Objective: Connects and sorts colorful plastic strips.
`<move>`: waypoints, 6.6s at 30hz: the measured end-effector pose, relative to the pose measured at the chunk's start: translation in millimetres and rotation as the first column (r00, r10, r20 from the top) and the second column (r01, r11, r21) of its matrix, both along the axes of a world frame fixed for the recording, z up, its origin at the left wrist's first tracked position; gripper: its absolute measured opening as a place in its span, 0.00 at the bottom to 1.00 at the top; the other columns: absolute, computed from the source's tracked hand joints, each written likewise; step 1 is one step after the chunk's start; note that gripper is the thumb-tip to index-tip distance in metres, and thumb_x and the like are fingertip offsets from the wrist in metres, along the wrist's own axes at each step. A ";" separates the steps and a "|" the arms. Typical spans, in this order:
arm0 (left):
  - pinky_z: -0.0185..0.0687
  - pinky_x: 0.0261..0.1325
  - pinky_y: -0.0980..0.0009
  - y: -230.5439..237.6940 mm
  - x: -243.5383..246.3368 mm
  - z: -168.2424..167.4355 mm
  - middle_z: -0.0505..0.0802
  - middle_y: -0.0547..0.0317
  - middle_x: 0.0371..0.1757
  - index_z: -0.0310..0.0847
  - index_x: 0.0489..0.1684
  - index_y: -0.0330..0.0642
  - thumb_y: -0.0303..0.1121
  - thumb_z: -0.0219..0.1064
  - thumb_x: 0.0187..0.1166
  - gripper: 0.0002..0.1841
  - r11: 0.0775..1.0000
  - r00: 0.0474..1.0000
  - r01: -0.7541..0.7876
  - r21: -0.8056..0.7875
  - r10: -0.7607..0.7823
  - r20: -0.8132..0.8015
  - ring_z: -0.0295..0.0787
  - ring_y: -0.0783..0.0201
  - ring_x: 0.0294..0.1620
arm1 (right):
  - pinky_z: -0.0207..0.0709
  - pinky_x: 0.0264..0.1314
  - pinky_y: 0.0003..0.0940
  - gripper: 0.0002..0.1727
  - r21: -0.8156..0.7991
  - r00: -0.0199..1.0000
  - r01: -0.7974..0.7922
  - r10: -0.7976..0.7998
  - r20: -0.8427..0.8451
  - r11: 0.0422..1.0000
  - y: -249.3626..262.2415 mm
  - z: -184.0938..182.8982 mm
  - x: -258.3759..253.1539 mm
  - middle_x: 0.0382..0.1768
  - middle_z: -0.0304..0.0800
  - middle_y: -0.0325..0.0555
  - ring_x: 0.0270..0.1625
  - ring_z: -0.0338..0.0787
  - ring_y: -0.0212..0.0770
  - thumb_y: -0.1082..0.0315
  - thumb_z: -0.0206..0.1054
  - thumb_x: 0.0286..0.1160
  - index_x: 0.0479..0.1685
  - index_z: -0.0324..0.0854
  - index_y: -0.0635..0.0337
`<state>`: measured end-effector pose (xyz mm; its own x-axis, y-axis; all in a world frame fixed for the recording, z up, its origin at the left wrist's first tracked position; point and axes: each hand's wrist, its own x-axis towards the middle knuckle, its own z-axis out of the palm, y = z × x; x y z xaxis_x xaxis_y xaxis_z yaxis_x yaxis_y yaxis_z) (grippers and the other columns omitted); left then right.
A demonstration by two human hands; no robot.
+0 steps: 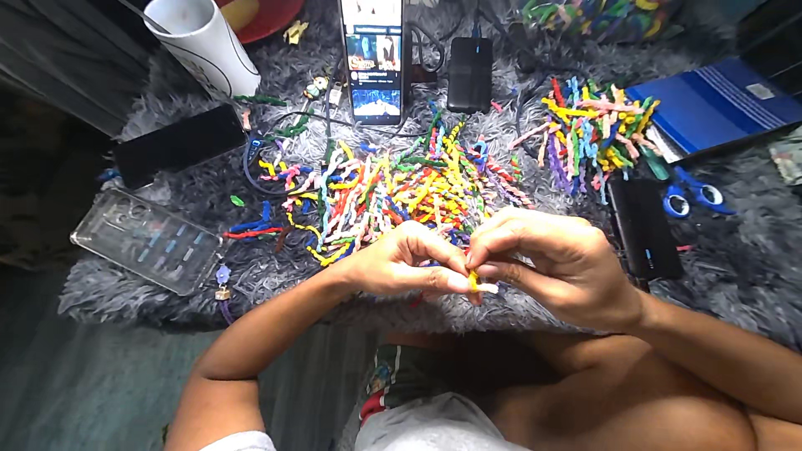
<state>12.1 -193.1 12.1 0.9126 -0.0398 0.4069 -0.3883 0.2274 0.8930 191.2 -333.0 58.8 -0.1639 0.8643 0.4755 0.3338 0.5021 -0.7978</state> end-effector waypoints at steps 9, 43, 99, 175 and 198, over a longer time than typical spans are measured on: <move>0.74 0.43 0.82 -7.5 0.6 1.2 0.86 0.58 0.26 0.86 0.33 0.31 0.27 0.64 0.81 0.08 0.596 0.794 -0.607 0.526 0.424 0.436 0.80 0.76 0.34 | 0.83 0.51 0.23 0.09 0.323 0.815 0.137 -0.292 0.501 0.936 -11.4 15.2 -1.0 0.44 0.96 0.50 0.50 0.93 0.36 0.72 0.65 0.82 0.41 0.93 0.62; 0.84 0.40 0.83 -17.3 1.4 2.0 0.87 0.68 0.34 0.72 0.62 0.37 0.29 0.60 0.87 0.11 0.808 0.837 -0.547 0.218 0.534 0.120 0.83 0.81 0.33 | 0.86 0.60 0.24 0.02 0.323 0.967 0.214 -0.246 0.061 0.922 7.5 -11.7 8.5 0.47 0.91 0.39 0.55 0.90 0.29 0.75 0.69 0.78 0.38 0.81 0.59; 0.80 0.36 0.88 12.7 2.8 5.8 0.92 0.65 0.30 0.90 0.38 0.29 0.23 0.67 0.80 0.06 0.908 0.985 -0.166 0.384 0.170 0.024 0.84 0.85 0.31 | 0.88 0.41 0.18 0.04 -0.162 0.989 0.076 -0.095 -0.114 0.984 4.9 -1.1 9.6 0.40 0.92 0.33 0.39 0.91 0.23 0.76 0.69 0.74 0.41 0.83 0.57; 0.88 0.26 0.83 7.5 -8.5 14.3 0.96 0.60 0.34 0.87 0.48 0.39 0.30 0.67 0.84 0.06 0.975 0.998 -0.066 -0.212 0.064 -0.017 0.92 0.76 0.25 | 0.88 0.61 0.25 0.06 0.239 0.988 -0.016 -0.021 0.153 0.971 -4.0 4.5 23.2 0.52 0.96 0.44 0.58 0.94 0.31 0.74 0.61 0.86 0.43 0.84 0.63; 0.82 0.44 0.86 4.8 -2.0 4.3 0.90 0.65 0.35 0.84 0.37 0.34 0.24 0.66 0.80 0.04 0.820 0.908 -0.418 0.391 0.375 0.185 0.84 0.84 0.38 | 0.86 0.54 0.18 0.07 0.112 0.995 0.087 -0.092 0.041 0.990 3.5 -1.9 -0.9 0.47 0.92 0.45 0.50 0.90 0.26 0.74 0.69 0.77 0.43 0.92 0.67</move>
<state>10.2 -188.3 16.4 0.8437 0.1341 0.5199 -0.4520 -0.3450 0.8226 190.3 -329.4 56.9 -0.1120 0.8192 0.5625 0.4168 0.5525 -0.7218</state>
